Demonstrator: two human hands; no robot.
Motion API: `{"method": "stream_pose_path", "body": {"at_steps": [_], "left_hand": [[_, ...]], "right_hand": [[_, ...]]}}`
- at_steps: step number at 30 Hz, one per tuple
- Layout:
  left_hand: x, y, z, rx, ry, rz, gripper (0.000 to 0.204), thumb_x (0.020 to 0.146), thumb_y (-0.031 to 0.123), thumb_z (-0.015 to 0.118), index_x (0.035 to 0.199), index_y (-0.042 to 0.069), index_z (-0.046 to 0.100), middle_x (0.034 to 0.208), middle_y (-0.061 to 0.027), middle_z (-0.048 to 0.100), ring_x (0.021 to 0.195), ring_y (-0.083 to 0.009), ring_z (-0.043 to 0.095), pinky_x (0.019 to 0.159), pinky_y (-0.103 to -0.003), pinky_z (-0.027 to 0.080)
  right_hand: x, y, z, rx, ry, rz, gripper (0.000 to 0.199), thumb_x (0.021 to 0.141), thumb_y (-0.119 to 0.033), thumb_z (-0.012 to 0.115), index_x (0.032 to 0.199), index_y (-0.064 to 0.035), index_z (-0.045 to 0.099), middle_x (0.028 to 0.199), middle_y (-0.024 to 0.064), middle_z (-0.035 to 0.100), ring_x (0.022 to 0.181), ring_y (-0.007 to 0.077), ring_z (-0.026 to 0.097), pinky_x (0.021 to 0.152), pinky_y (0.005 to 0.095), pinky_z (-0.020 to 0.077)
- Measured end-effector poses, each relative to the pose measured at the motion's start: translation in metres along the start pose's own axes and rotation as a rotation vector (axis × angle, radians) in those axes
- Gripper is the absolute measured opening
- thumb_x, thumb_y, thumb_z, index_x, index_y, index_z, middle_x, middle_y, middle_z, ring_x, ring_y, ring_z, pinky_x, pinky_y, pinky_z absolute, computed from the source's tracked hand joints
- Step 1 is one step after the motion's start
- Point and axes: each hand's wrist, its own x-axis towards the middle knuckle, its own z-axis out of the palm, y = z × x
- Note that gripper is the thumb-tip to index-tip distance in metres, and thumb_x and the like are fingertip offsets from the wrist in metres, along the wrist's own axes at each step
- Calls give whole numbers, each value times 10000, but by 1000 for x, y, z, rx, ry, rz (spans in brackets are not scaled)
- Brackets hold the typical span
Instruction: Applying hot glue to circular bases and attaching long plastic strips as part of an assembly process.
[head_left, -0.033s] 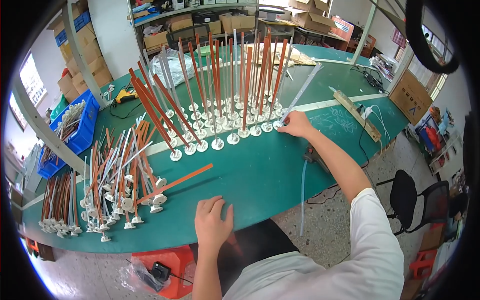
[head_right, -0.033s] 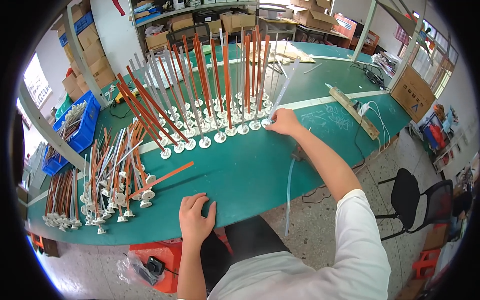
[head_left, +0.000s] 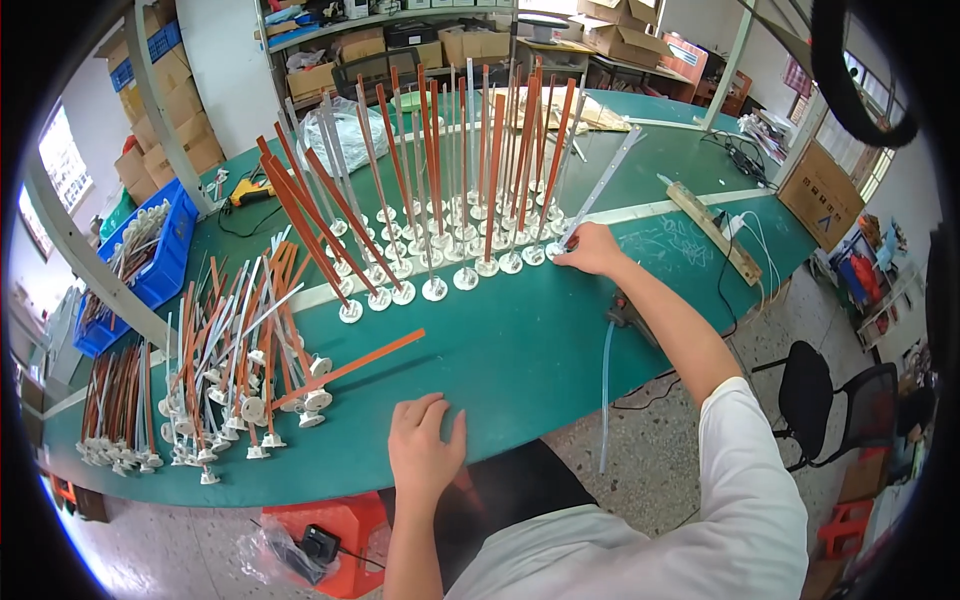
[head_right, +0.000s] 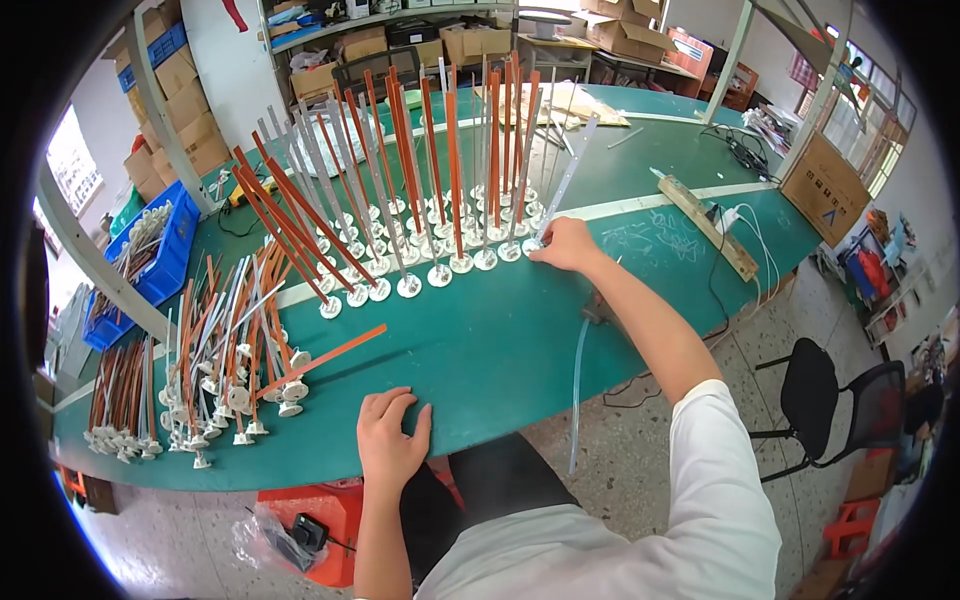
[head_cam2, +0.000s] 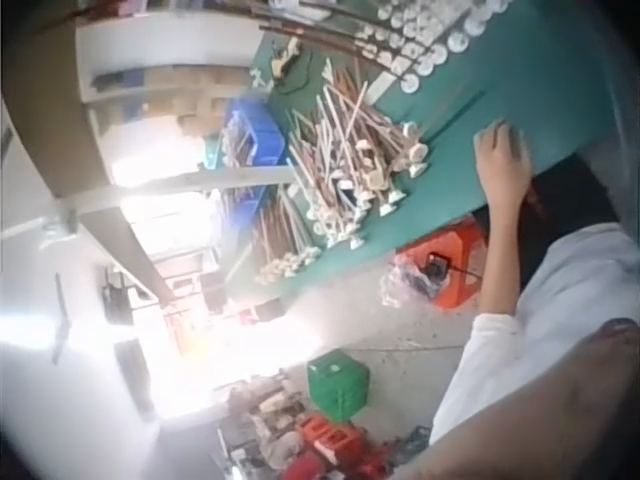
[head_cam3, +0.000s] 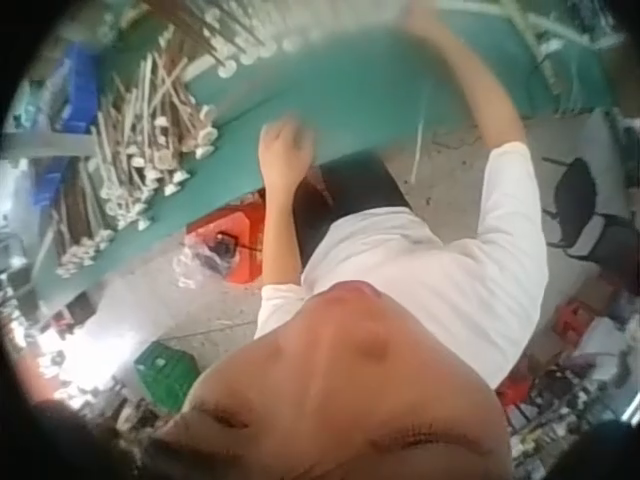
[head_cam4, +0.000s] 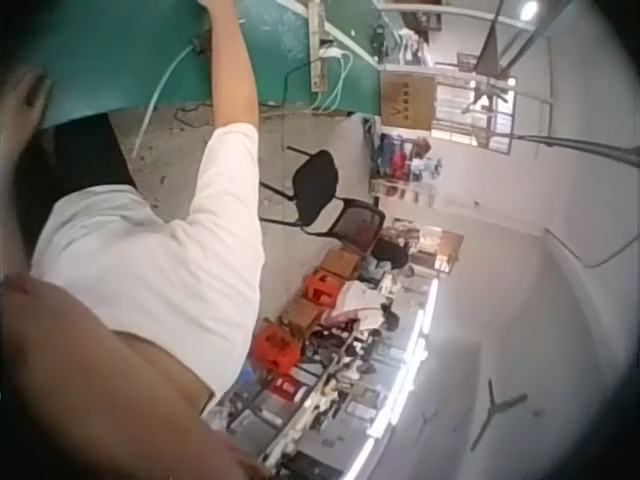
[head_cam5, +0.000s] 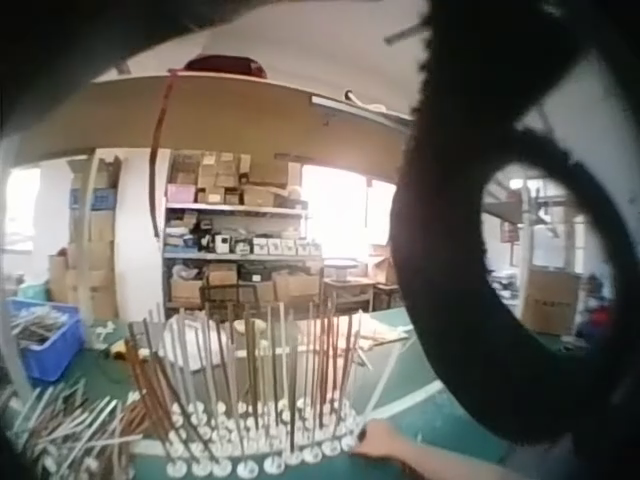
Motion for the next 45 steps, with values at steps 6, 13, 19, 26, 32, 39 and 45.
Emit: {"method": "stream_pose_path", "body": {"at_steps": [6,13,19,26,32,39,45], "left_hand": [[1,-1,-1,-21,-3,2,186,734,54,767,880,-3,666,989,-127,680,883,-323,620,779,-409,520],[2,0,-1,-18,7,0,181,737,61,767,877,-1,669,985,-123,685,888,-319,620,777,-405,521],[2,0,-1,-15,21,9,174,742,68,766,874,1,675,983,-122,692,893,-321,623,777,-400,524],[-2,1,-2,-11,21,-8,183,744,78,770,880,-2,677,987,-122,693,891,-317,625,783,-400,527],[-5,-1,-10,20,-4,-46,193,747,100,774,882,0,678,999,-121,693,896,-315,627,796,-402,530],[0,-2,-5,-3,-29,6,185,778,129,758,908,21,682,1019,-106,695,910,-310,630,820,-397,541],[-14,-6,-10,20,-3,-15,180,777,136,767,900,33,685,981,-96,702,901,-297,646,777,-382,549]], "right_hand": [[11,-2,5,50,-20,13,458,608,-368,840,863,1,745,832,153,727,788,286,709,764,359,563],[17,2,7,62,6,-49,451,614,-357,838,871,3,747,823,153,729,778,271,712,755,356,566],[14,0,2,12,-15,-24,458,646,-318,854,951,5,743,875,141,743,797,227,715,752,340,563],[-100,-14,-59,-256,221,-147,471,654,-315,825,983,-4,695,956,161,672,943,346,648,837,436,530],[-165,-4,-74,-436,-139,148,674,635,-332,795,1192,-19,582,1042,238,641,986,407,637,872,466,536],[-154,58,-41,-476,147,69,555,661,-39,635,1206,11,542,918,229,642,751,401,632,680,478,514],[-189,-11,-28,1392,89,183,523,674,-43,533,1190,27,569,880,131,618,592,195,564,495,313,448]]}}
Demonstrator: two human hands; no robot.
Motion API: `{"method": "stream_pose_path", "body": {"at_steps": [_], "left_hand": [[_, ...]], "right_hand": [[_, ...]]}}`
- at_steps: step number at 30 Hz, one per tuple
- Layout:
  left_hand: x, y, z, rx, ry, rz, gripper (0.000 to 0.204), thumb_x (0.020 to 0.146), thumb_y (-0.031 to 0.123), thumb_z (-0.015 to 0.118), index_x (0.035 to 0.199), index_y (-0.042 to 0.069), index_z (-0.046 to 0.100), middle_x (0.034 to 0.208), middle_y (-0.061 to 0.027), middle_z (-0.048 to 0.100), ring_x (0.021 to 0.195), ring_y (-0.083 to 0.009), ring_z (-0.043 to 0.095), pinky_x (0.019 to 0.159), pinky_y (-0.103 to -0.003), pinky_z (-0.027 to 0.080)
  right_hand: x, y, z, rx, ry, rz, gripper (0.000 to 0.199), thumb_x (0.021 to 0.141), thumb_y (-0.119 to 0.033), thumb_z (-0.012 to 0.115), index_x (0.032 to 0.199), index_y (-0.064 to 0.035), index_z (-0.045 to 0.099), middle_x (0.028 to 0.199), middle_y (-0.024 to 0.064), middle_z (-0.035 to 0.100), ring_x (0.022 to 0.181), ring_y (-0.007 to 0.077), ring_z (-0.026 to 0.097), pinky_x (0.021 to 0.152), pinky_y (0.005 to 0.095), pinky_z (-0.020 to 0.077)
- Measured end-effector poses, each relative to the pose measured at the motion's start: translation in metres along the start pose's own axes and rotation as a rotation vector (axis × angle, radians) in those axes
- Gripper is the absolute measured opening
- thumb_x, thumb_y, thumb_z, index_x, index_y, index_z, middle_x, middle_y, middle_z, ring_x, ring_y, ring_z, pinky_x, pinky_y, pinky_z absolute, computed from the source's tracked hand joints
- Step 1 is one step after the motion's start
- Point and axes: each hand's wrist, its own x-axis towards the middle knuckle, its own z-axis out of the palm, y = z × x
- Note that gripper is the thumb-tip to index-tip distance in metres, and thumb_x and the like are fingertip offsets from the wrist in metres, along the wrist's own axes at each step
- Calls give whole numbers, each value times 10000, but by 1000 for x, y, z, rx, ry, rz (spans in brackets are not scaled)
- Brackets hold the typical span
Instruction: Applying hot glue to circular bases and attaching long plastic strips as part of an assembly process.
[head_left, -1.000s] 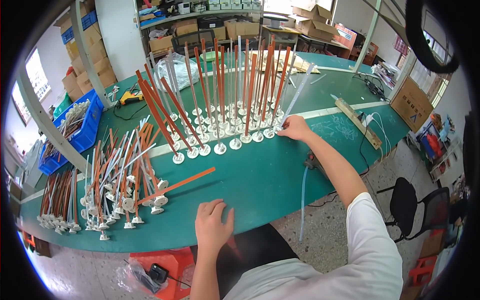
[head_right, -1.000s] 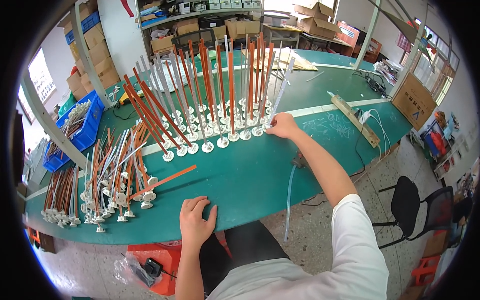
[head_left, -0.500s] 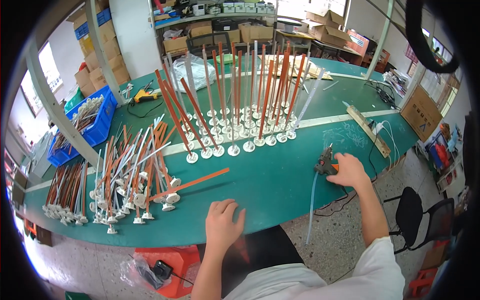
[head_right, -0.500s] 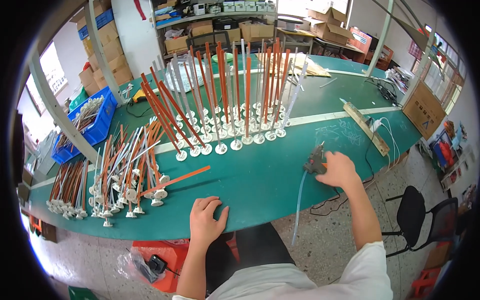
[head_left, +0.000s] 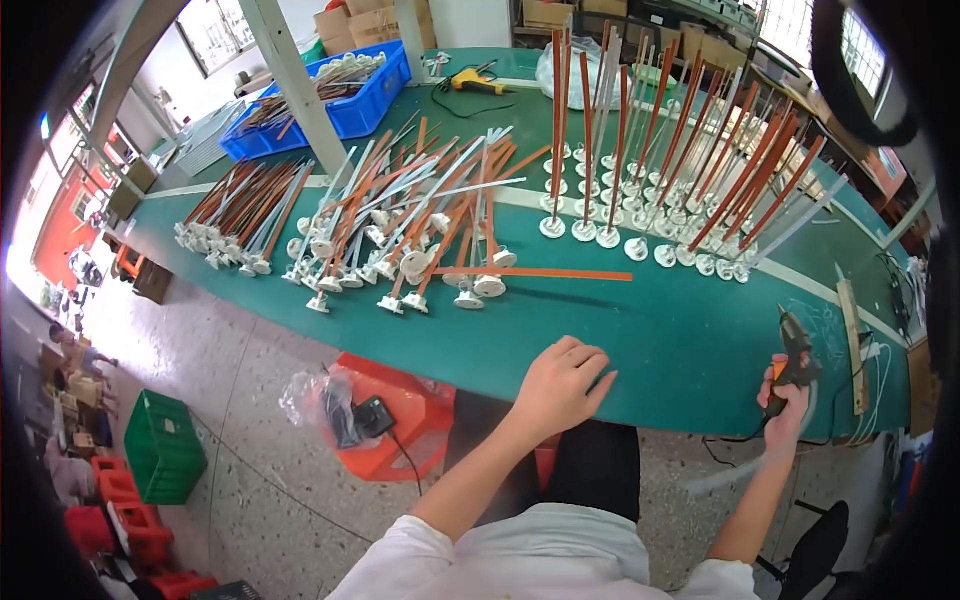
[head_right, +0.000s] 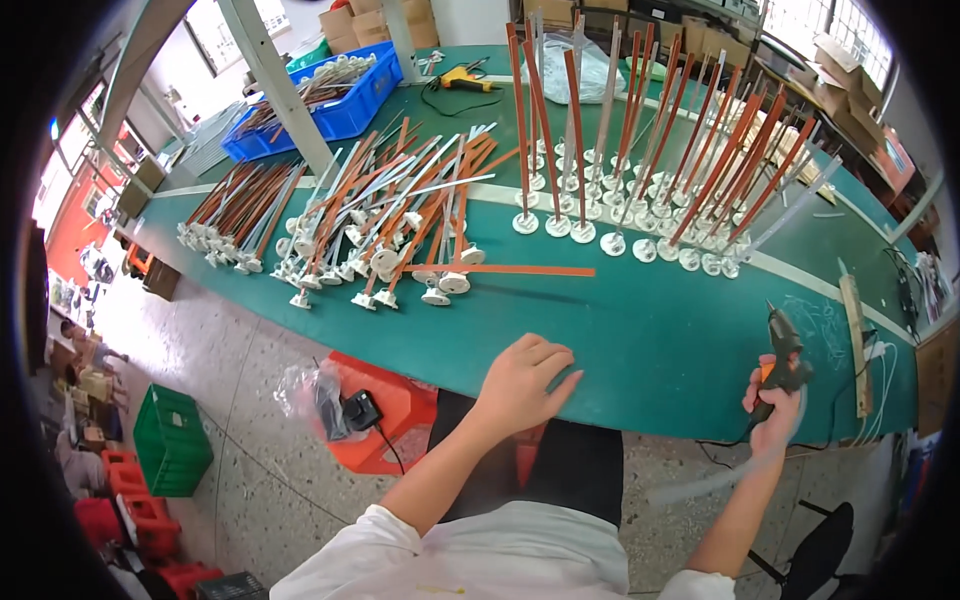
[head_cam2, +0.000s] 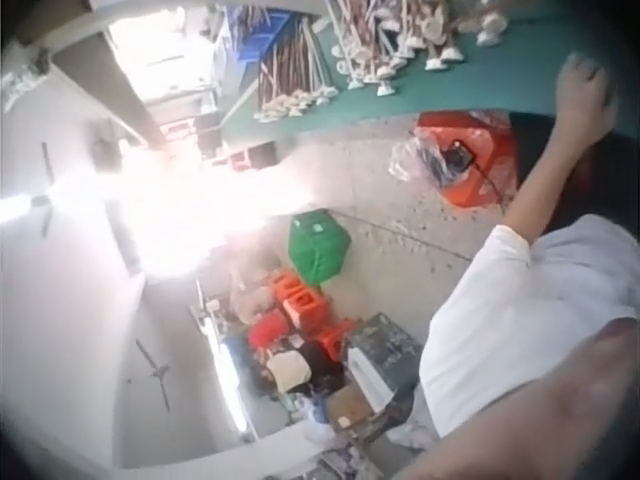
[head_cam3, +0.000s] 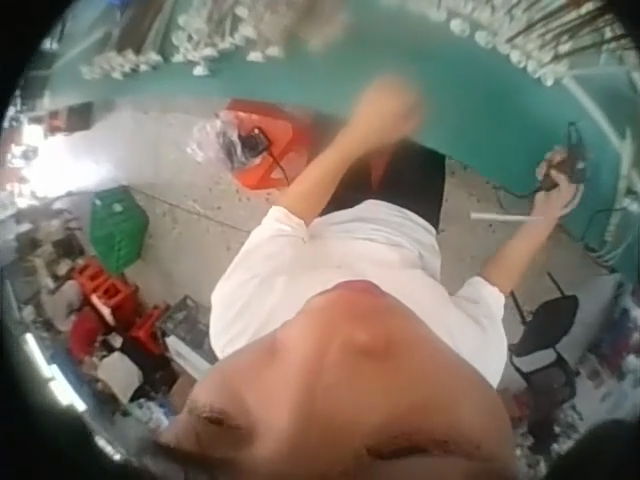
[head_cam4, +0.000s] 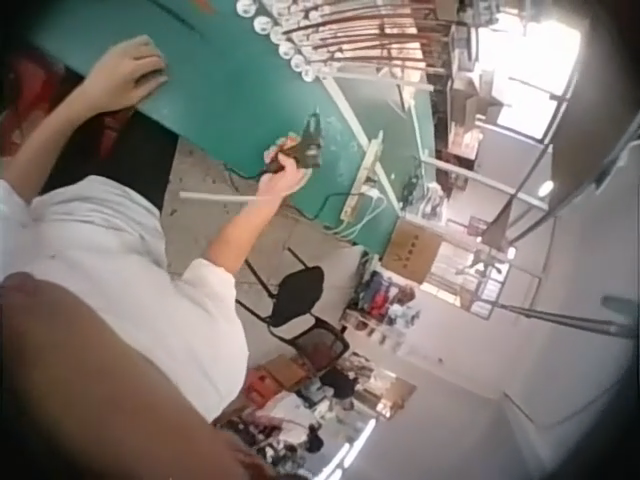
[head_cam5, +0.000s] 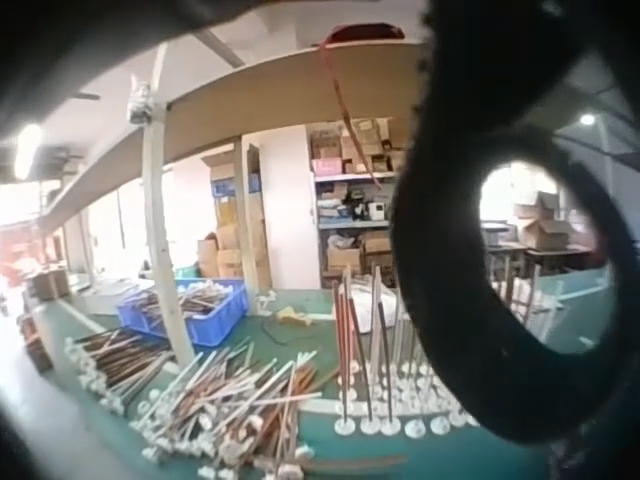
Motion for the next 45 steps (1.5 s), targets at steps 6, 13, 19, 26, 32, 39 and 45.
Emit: {"method": "stream_pose_path", "body": {"at_steps": [6,13,19,26,32,39,45], "left_hand": [[24,-22,-79,131,220,109,85,779,57,725,846,66,673,838,-85,681,780,-303,664,697,-403,529],[66,-149,-189,664,8,-574,310,864,294,688,815,-12,701,783,-198,689,741,-376,675,666,-458,520],[76,-207,-214,788,126,-556,337,853,296,680,1092,59,694,984,-229,691,971,-417,660,881,-492,519],[61,-270,-256,840,-148,-585,467,871,211,631,1327,125,575,1122,-243,669,1093,-408,620,958,-479,482],[84,-245,-249,806,-120,-673,435,876,168,615,1310,167,583,1122,-185,688,1085,-395,628,878,-500,520],[82,-263,-259,1005,-311,-560,416,879,199,616,1294,177,619,1234,-180,641,1101,-390,625,933,-482,502],[53,-326,-303,807,-187,-898,523,921,496,540,1074,29,722,1090,-234,698,1087,-412,636,975,-471,473]], "right_hand": [[-12,45,31,223,-134,33,377,873,-100,566,1222,40,540,912,148,621,566,116,519,443,220,411],[-1,52,27,418,-112,121,330,896,-74,560,1212,14,522,958,126,581,566,93,464,446,206,404],[-4,53,23,493,-130,146,306,887,-60,555,1186,1,540,954,119,574,561,84,449,443,208,390],[0,54,21,535,-152,142,293,916,-73,550,1200,-8,517,960,104,546,576,73,445,454,200,404],[-1,54,21,531,-144,132,277,933,-81,546,1200,-18,503,958,91,529,596,65,451,468,191,418],[-2,57,20,534,-140,157,274,941,-74,537,1207,-22,496,952,87,526,596,66,452,473,191,422],[-3,56,22,536,-102,137,272,942,-98,536,1197,-6,514,936,100,541,561,59,439,434,188,403]]}}
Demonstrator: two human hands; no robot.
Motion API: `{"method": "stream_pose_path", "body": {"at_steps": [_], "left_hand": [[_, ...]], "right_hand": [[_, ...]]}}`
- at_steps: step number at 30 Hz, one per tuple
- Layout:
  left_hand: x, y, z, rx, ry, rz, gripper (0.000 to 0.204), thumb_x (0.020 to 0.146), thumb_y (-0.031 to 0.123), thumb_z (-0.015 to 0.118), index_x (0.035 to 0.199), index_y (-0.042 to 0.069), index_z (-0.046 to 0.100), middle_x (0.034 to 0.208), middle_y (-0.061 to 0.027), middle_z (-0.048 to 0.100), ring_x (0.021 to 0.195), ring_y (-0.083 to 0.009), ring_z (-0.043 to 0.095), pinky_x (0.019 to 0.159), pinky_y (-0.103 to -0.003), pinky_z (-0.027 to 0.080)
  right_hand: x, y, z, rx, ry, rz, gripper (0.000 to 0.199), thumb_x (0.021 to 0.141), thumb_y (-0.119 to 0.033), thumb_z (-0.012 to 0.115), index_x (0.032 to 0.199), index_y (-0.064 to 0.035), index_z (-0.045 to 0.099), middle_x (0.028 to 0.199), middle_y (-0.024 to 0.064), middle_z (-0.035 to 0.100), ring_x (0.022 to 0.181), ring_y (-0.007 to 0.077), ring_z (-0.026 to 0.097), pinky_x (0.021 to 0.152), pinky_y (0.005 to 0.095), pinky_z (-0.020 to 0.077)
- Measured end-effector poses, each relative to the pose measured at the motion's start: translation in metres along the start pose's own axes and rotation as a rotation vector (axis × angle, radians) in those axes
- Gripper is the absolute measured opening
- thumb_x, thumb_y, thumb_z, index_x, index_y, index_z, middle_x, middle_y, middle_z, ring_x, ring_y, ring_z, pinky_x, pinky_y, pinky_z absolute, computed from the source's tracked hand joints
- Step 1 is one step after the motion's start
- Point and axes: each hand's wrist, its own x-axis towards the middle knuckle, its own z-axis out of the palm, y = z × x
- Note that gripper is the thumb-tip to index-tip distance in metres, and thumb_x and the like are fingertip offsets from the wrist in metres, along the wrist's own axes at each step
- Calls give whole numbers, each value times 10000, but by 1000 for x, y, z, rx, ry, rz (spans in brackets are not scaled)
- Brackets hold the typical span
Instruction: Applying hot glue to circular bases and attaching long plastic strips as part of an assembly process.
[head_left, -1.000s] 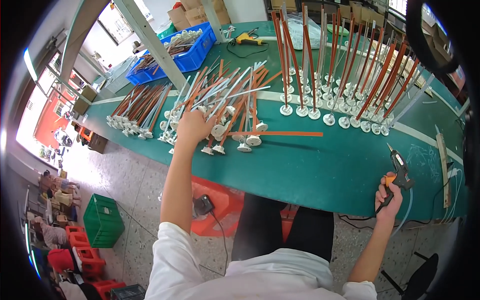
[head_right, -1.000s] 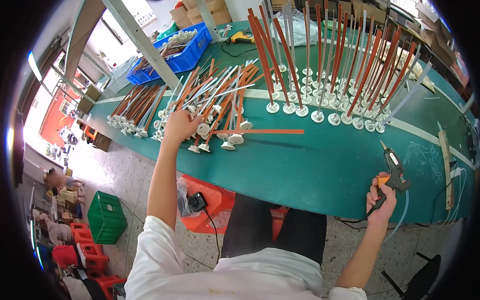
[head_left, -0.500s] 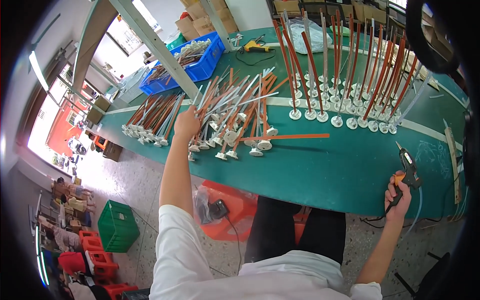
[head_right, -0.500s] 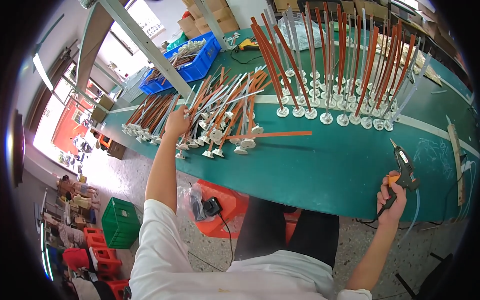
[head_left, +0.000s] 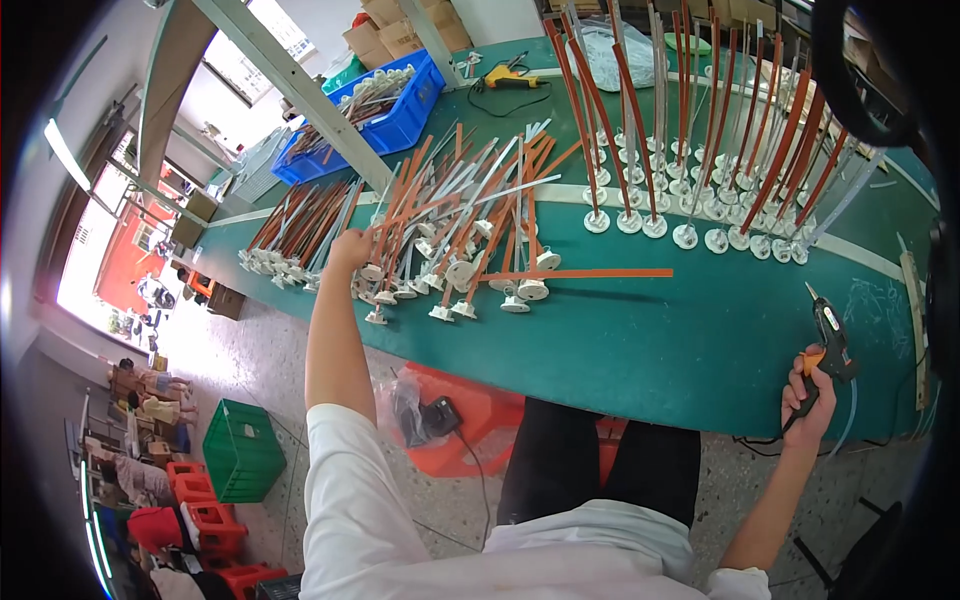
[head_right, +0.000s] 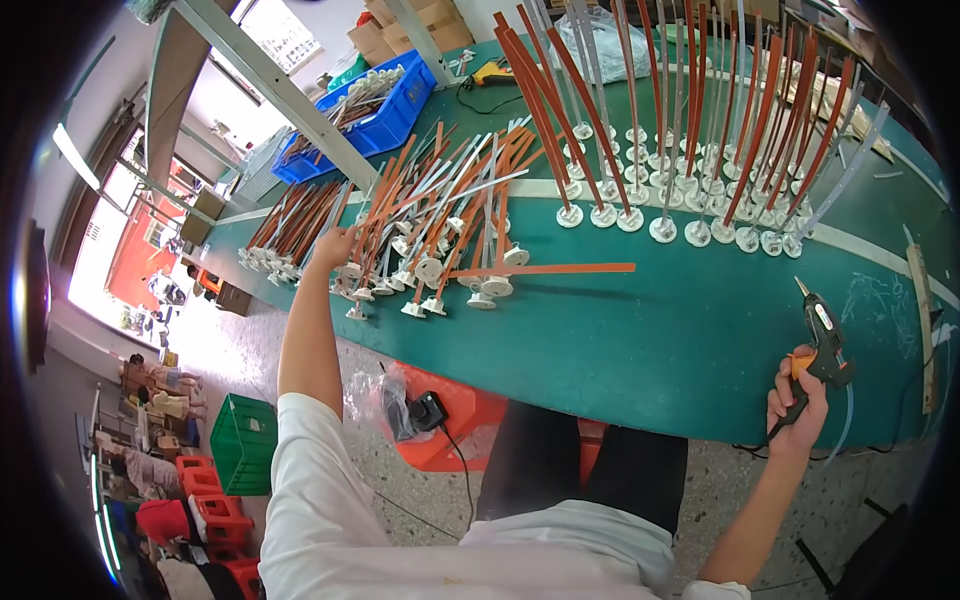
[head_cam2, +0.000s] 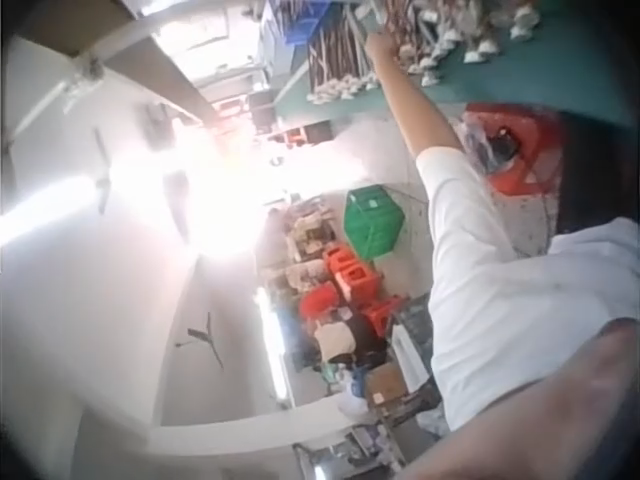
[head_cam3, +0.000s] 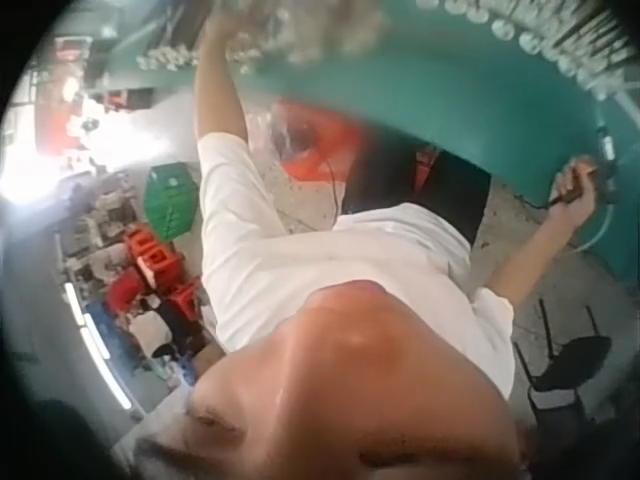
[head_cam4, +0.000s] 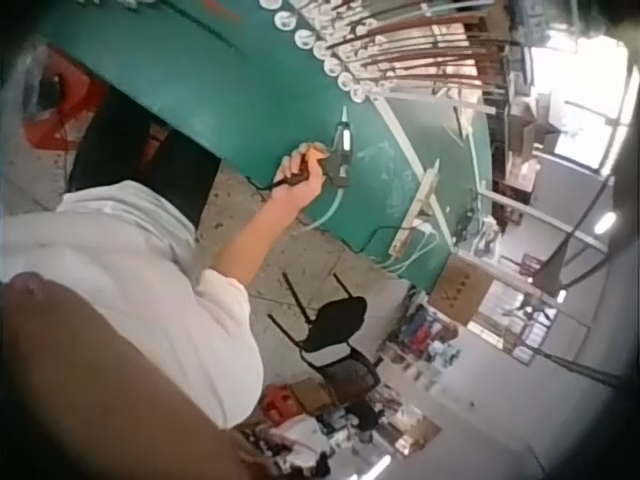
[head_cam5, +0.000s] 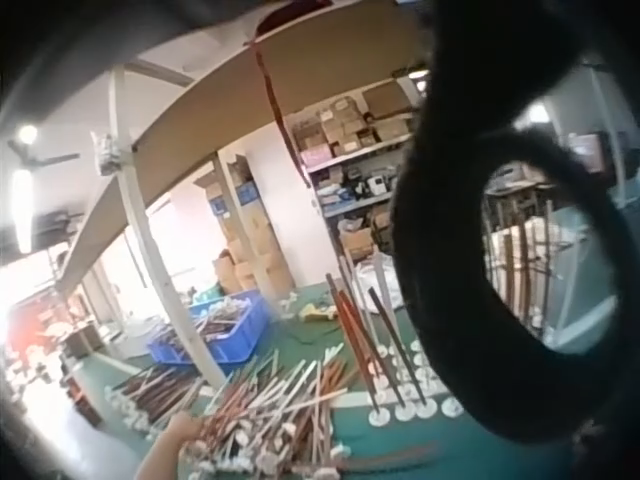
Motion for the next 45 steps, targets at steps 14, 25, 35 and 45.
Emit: {"method": "stream_pose_path", "body": {"at_steps": [14,25,35,45], "left_hand": [[-6,0,13,-169,193,64,329,913,348,591,897,28,666,941,-229,694,929,-424,660,816,-487,507],[-145,88,-80,-1425,543,196,348,1041,277,447,745,96,488,602,11,329,549,-83,349,538,-252,297],[-342,241,-16,-2040,-143,476,669,977,706,328,709,94,367,603,2,259,575,-138,233,539,-306,182],[-336,262,21,-1893,-392,646,721,950,765,296,640,115,252,567,9,217,544,-135,177,511,-322,122]], "right_hand": [[1,0,-2,11,-22,-1,277,961,-84,527,1223,-3,488,963,103,516,590,61,439,468,187,412],[-7,-2,-8,-30,-75,20,261,952,-114,547,1196,-20,544,997,110,566,652,71,484,472,196,398],[-121,97,96,-431,-596,228,233,825,16,678,1051,-23,636,958,87,674,780,155,629,663,280,500],[-134,139,103,-793,-402,98,120,784,-39,723,854,20,644,707,132,609,573,302,607,532,355,471]]}}
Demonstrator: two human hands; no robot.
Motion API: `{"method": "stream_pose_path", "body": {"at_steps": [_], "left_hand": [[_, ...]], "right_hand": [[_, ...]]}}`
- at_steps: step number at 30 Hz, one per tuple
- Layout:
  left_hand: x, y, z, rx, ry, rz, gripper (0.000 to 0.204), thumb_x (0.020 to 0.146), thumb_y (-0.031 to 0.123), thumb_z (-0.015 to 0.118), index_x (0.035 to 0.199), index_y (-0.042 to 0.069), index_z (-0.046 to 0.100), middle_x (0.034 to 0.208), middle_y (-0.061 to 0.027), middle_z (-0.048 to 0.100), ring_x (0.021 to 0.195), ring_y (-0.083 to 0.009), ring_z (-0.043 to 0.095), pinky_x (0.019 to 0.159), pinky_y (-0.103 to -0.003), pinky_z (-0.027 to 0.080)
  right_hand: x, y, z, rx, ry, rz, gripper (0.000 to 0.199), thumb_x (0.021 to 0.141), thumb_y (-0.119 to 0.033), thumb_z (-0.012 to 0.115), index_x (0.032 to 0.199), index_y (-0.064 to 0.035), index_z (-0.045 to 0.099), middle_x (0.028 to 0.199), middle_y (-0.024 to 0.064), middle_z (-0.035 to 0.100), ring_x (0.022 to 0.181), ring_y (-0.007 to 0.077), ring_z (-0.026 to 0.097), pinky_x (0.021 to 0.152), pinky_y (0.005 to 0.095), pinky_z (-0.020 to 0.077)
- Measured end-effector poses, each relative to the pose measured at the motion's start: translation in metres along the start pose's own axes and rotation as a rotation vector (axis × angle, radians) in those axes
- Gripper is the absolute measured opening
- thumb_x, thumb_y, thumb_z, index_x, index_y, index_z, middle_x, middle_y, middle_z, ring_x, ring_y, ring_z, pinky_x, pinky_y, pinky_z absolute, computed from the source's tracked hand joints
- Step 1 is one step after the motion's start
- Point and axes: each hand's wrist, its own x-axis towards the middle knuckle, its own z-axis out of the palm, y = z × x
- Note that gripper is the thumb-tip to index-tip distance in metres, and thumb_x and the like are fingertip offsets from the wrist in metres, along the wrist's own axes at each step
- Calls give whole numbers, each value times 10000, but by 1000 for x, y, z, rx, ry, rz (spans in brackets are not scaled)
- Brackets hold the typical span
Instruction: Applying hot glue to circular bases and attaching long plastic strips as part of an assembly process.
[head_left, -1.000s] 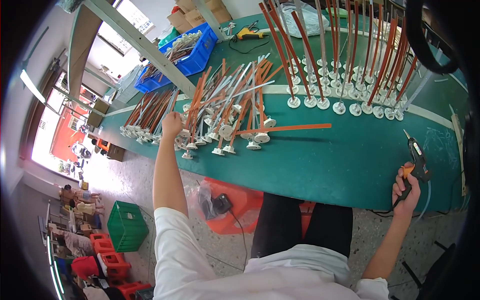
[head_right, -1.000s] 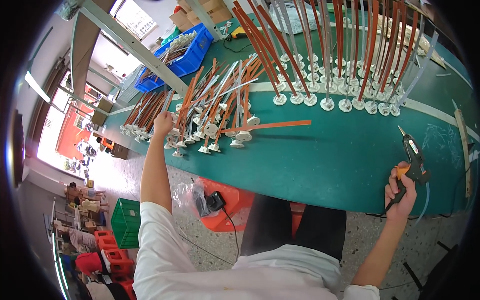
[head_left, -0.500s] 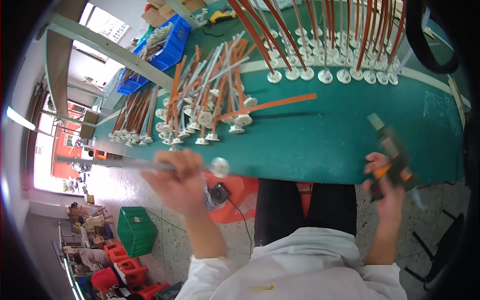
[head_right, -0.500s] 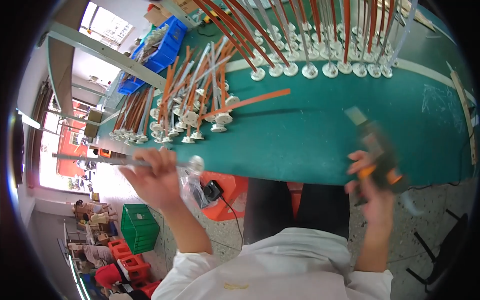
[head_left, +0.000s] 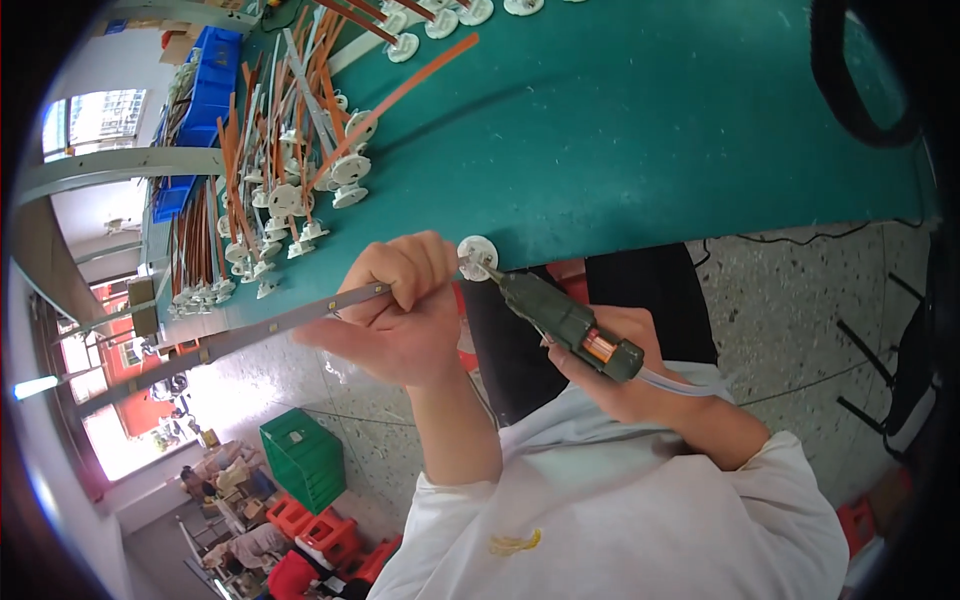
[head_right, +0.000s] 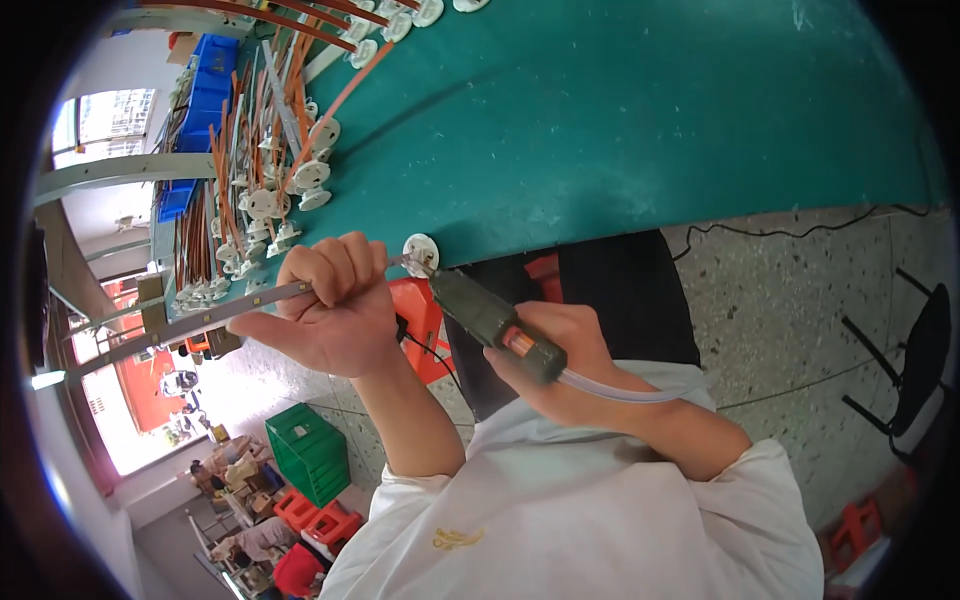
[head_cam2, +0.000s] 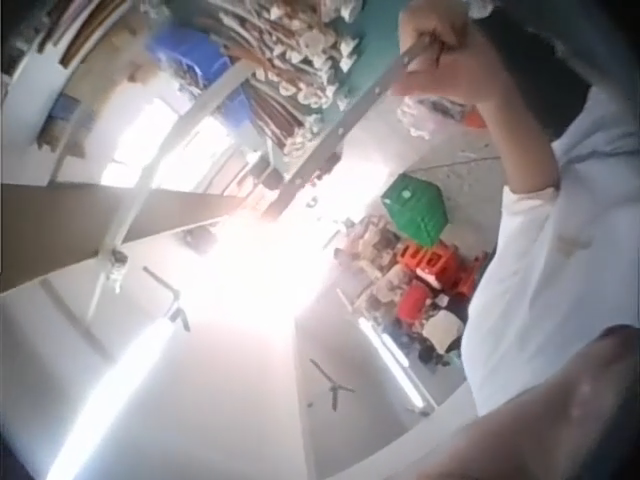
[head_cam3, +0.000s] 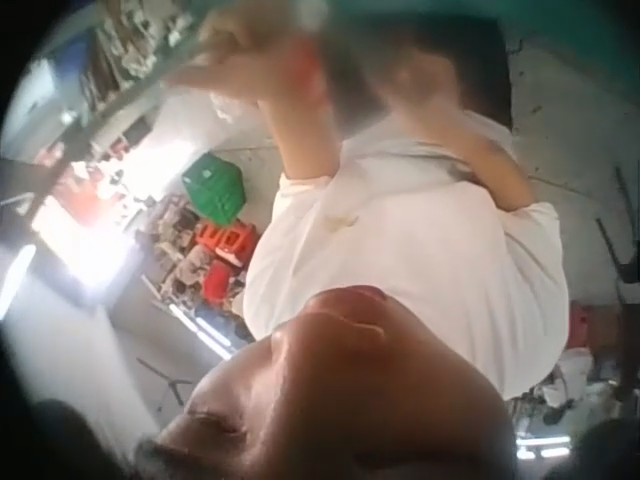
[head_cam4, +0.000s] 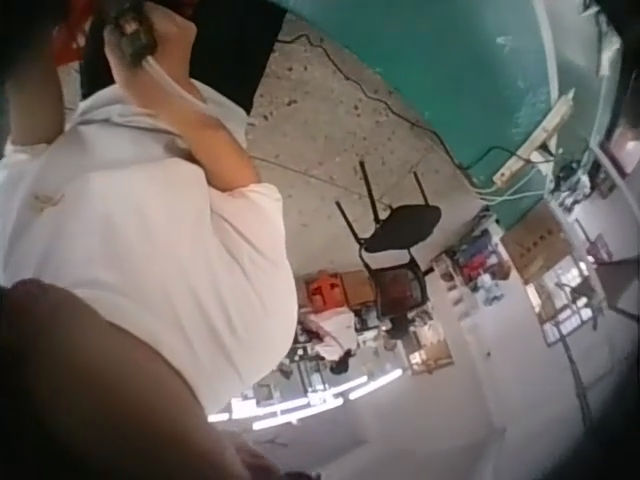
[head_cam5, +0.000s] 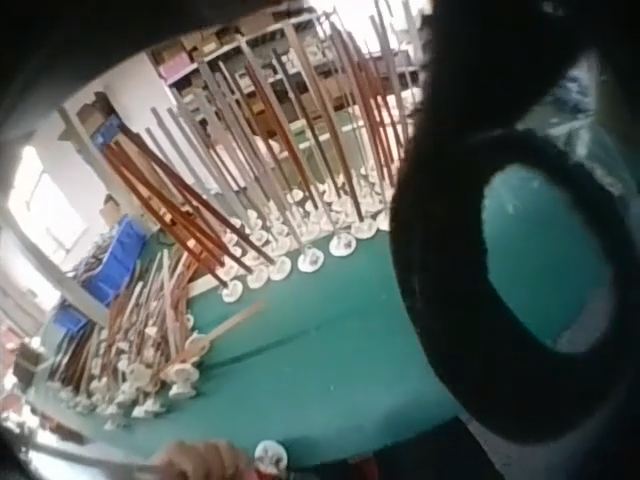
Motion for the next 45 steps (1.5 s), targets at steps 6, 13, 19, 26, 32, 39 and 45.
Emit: {"method": "stream_pose_path", "body": {"at_steps": [6,13,19,26,32,39,45], "left_hand": [[-8,-13,3,135,8,88,711,942,766,309,699,98,339,590,8,261,546,-130,197,507,-308,151],[0,-14,2,25,-2,128,700,999,691,256,695,78,405,569,-21,346,512,-141,264,491,-305,199],[-3,-31,-11,187,5,168,777,1006,686,201,753,38,547,572,-84,444,528,-209,399,522,-336,311],[-9,-53,-19,172,50,184,964,955,752,80,920,-76,573,761,-229,646,716,-336,641,709,-408,537],[-12,-53,-25,255,98,47,996,925,793,103,957,-81,581,819,-236,659,748,-334,660,740,-413,547],[-11,-56,-26,273,69,48,1081,891,820,16,973,-98,581,823,-221,675,740,-278,672,721,-325,545],[-9,-57,-26,253,58,45,1099,879,830,0,975,-98,582,827,-217,675,749,-267,668,717,-319,541]], "right_hand": [[2,-2,-4,-34,25,-67,109,818,-8,685,919,17,652,751,112,625,590,217,602,539,330,468],[7,4,1,4,20,-105,128,778,-5,708,890,17,650,744,117,616,575,239,585,527,335,451],[11,6,-1,-4,-4,-114,133,764,-2,702,885,14,652,739,114,628,583,234,608,537,322,470],[12,8,0,-48,-8,-112,142,754,-7,699,886,18,653,754,117,642,605,231,632,555,317,495],[12,6,1,-68,2,-113,139,755,-4,697,884,24,654,746,126,635,596,235,623,541,319,485],[14,5,0,-89,-4,-113,127,744,4,696,862,20,650,695,113,613,578,236,601,529,324,471],[16,7,1,-191,74,-217,134,688,-5,721,795,-3,642,660,104,595,549,268,568,499,334,455]]}}
